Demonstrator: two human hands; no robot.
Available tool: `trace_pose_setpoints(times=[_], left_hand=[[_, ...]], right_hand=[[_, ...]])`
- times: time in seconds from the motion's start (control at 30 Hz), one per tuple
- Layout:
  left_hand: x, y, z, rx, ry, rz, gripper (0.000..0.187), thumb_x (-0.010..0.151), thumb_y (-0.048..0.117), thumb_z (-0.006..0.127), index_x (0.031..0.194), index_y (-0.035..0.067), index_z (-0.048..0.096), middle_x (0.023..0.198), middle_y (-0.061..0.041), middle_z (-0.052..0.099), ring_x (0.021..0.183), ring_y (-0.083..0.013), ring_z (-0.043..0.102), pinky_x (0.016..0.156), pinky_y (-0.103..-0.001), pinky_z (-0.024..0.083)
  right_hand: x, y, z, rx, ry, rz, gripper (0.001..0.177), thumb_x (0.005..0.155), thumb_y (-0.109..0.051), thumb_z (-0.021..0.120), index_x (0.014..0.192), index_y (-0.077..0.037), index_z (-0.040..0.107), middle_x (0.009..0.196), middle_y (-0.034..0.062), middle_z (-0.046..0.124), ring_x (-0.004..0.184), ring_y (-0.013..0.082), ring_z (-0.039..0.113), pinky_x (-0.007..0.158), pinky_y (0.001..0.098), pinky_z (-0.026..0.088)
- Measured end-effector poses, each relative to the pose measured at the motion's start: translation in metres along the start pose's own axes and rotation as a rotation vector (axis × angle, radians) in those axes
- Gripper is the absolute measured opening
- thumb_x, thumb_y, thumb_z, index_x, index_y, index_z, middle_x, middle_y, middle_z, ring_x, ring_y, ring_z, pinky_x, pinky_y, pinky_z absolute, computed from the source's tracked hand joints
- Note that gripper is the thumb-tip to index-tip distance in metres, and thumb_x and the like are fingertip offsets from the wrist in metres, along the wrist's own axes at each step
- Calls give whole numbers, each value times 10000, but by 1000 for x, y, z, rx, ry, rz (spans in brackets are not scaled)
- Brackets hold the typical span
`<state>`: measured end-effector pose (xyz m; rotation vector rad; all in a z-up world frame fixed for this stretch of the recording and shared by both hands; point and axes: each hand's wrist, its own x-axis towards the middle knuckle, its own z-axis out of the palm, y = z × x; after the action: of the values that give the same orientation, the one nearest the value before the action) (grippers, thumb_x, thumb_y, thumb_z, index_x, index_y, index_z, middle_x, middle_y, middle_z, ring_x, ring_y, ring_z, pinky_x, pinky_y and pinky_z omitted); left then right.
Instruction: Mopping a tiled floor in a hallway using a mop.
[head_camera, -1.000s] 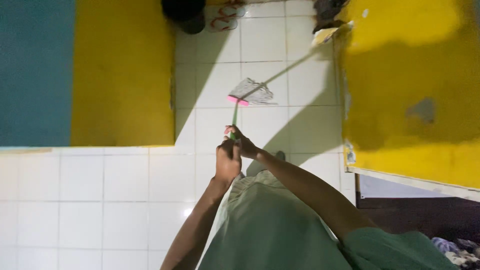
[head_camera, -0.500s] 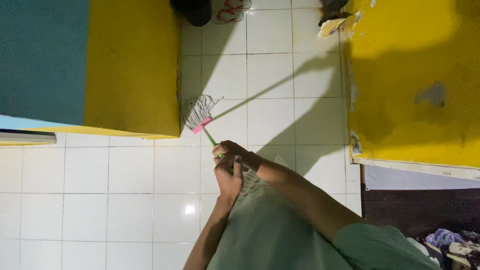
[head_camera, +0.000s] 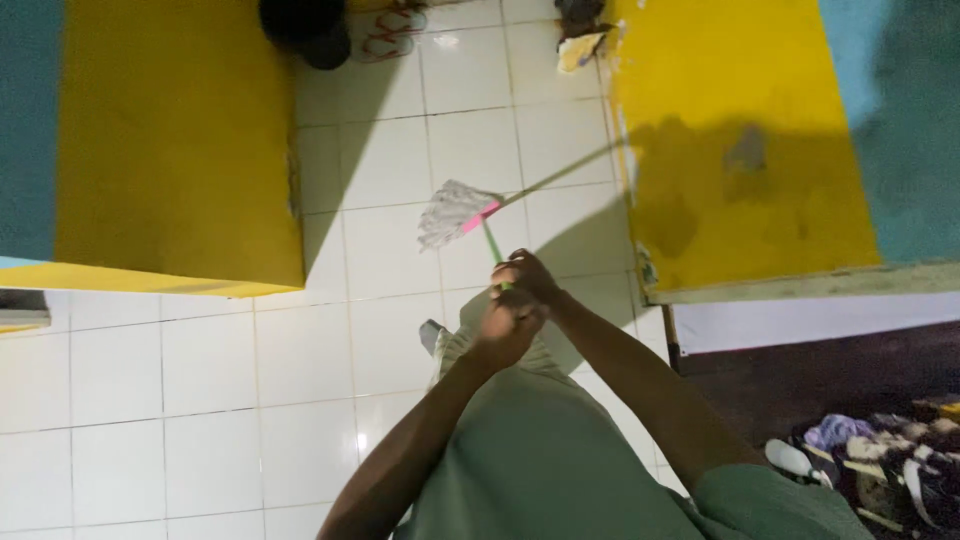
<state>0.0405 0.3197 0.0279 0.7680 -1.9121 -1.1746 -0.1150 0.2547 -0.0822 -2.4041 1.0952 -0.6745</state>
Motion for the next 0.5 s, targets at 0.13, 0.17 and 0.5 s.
trace_pose_setpoints(times=[0.13, 0.17, 0.5], left_hand=[[22, 5, 69, -33, -118, 106, 212, 995, 157, 621, 841, 11, 620, 789, -157, 597, 755, -325, 593, 688, -450, 477], [24, -1, 87, -43, -159, 113, 236, 1001, 174, 613, 820, 21, 610, 777, -150, 590, 756, -318, 586, 692, -450, 468], [-3, 10, 100, -81, -267, -196, 306, 1022, 220, 593, 787, 24, 591, 642, -127, 512, 617, -254, 505, 606, -433, 429]], right_hand=[[-87, 33, -26, -72, 94, 115, 203, 778, -381, 725, 718, -200, 654, 809, -15, 708, 795, 199, 681, 852, 408, 458], [-104, 33, -34, -122, 129, 173, 176, 770, -356, 722, 738, -196, 656, 818, -20, 708, 832, 196, 689, 874, 417, 453], [-159, -12, -20, -274, 385, 476, 177, 815, -284, 753, 797, -123, 683, 829, 46, 702, 797, 246, 683, 878, 462, 488]])
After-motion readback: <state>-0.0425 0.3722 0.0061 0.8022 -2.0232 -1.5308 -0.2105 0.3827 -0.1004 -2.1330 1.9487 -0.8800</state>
